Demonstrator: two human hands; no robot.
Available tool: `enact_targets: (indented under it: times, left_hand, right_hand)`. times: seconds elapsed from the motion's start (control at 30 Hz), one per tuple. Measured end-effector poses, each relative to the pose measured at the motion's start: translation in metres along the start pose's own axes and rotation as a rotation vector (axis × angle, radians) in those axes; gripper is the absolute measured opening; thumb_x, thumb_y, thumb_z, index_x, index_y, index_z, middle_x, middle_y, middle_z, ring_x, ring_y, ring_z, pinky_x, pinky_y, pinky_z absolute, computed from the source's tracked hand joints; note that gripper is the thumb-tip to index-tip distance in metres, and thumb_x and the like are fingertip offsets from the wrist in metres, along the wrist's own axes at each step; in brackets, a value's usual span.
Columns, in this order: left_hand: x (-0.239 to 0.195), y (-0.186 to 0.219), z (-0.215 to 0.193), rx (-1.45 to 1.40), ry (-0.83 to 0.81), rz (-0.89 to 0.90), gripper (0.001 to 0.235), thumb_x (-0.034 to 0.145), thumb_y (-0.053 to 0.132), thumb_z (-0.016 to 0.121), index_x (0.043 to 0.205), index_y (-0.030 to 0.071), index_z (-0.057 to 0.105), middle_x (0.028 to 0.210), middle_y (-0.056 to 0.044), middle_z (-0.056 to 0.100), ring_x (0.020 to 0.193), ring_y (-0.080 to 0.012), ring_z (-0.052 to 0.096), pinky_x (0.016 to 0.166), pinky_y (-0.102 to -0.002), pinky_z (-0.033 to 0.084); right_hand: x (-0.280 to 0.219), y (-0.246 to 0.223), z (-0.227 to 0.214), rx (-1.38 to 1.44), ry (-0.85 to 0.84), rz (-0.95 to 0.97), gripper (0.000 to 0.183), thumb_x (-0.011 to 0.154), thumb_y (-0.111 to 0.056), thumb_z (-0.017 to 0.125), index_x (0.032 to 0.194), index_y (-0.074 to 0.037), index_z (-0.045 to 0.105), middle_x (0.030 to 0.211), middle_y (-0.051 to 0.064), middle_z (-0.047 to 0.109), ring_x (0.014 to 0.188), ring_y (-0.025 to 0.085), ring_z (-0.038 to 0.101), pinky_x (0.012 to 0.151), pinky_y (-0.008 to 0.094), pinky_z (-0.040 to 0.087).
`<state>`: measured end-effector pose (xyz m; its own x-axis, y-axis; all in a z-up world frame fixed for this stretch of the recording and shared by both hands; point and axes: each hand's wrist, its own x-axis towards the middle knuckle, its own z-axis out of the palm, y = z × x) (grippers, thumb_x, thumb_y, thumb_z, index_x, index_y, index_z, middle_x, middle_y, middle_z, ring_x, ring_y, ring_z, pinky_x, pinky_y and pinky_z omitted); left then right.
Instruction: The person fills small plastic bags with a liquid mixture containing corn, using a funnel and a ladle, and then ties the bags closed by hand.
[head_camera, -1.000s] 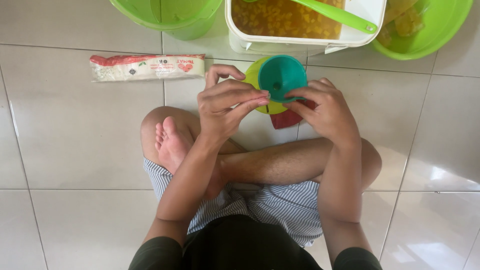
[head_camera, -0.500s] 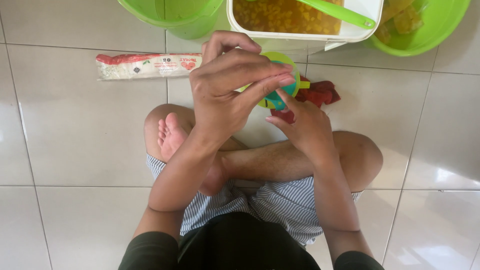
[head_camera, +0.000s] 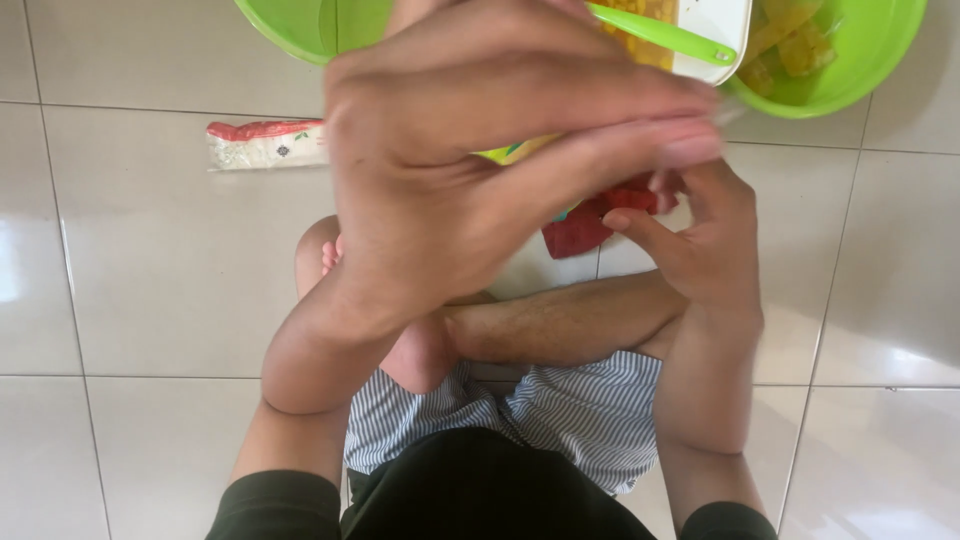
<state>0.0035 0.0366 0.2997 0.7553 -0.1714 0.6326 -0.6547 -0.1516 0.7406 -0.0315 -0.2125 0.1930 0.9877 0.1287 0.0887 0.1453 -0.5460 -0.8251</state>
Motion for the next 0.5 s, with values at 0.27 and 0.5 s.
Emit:
enact_targets:
  times: [0.27, 0.5]
  left_hand:
    - [0.018, 0.005, 0.019, -0.219, -0.143, -0.021, 0.006, 0.102, 0.010, 0.076, 0.106, 0.005, 0.076, 0.097, -0.009, 0.077, 0.091, -0.0194, 0.075, 0.084, -0.030, 0.062]
    - [0.019, -0.024, 0.030, -0.184, -0.174, -0.039, 0.005, 0.098, 0.014, 0.081, 0.101, 0.010, 0.078, 0.096, -0.003, 0.077, 0.091, -0.0149, 0.072, 0.087, -0.028, 0.052]
  right_hand:
    - [0.033, -0.019, 0.002, 0.386, 0.238, -0.464, 0.031, 0.104, -0.029, 0.069, 0.119, -0.002, 0.061, 0.115, 0.015, 0.058, 0.106, 0.026, 0.059, 0.095, 0.038, 0.049]
    - [0.040, -0.024, 0.004, 0.350, 0.322, -0.390, 0.020, 0.108, -0.019, 0.069, 0.102, -0.002, 0.061, 0.101, 0.018, 0.061, 0.096, 0.027, 0.058, 0.090, 0.038, 0.049]
